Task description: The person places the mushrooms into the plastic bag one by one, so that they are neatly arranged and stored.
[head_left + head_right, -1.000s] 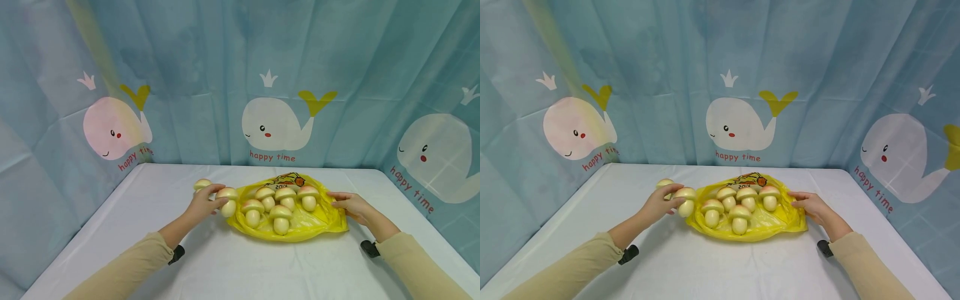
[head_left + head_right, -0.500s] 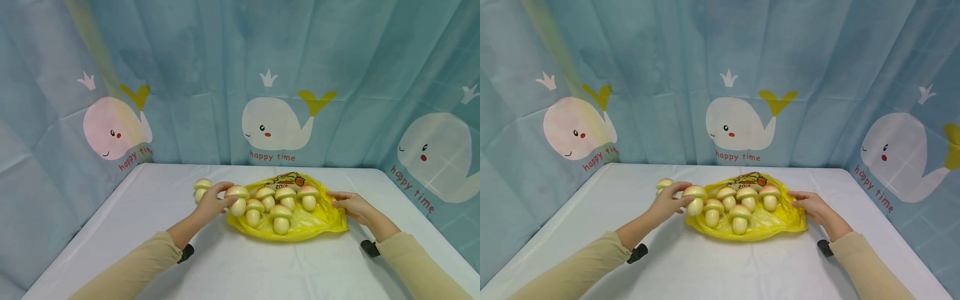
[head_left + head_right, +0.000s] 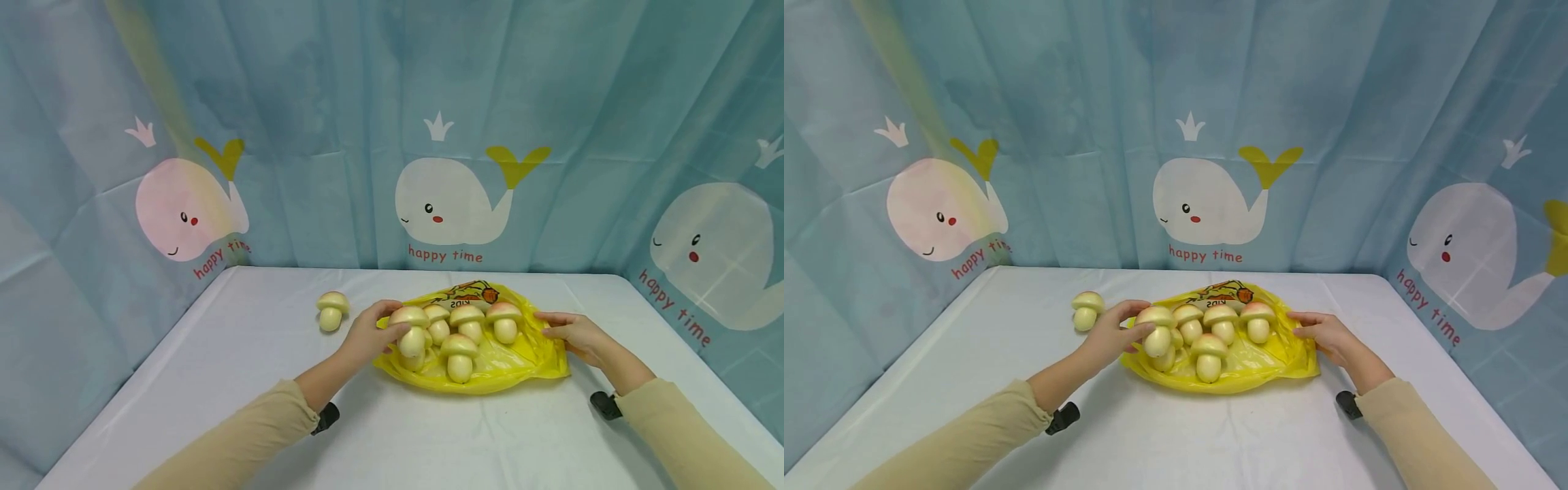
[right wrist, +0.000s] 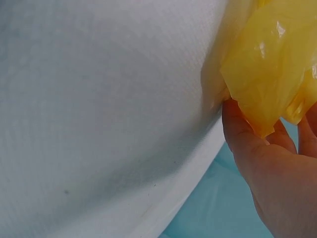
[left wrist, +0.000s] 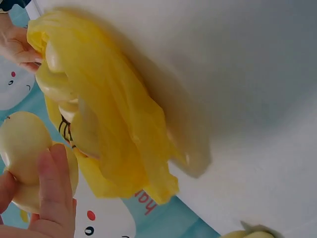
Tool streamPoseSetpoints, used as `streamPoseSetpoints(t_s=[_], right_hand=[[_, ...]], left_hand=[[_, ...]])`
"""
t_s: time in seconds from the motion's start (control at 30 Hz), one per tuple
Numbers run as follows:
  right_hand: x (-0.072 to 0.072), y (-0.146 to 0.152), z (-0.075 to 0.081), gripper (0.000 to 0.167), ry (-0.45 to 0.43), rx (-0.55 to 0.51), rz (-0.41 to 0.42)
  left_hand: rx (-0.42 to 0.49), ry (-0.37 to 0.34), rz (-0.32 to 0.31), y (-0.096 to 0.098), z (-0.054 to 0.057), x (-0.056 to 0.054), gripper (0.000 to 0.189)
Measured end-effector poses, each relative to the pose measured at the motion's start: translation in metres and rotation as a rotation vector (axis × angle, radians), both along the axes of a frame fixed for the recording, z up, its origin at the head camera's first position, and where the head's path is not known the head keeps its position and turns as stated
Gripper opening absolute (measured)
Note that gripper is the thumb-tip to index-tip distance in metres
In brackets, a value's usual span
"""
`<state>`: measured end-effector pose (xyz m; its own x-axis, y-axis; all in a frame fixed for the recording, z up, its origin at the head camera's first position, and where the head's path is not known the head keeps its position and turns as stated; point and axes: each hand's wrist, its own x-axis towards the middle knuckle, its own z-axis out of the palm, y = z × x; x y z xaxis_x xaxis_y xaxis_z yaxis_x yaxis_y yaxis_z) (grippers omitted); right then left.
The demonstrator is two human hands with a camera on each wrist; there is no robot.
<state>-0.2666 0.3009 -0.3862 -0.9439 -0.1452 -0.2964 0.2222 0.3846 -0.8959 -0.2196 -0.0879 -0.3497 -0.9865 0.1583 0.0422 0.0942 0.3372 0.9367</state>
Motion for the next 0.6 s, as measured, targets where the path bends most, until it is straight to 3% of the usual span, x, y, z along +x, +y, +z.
streamPoseSetpoints(t_s=[0.6], right_hand=[[0.001, -0.001, 0.002, 0.055, -0.007, -0.007, -0.015]], left_hand=[[0.119, -0.02, -0.031, 0.039, -0.006, 0.008, 0.045]])
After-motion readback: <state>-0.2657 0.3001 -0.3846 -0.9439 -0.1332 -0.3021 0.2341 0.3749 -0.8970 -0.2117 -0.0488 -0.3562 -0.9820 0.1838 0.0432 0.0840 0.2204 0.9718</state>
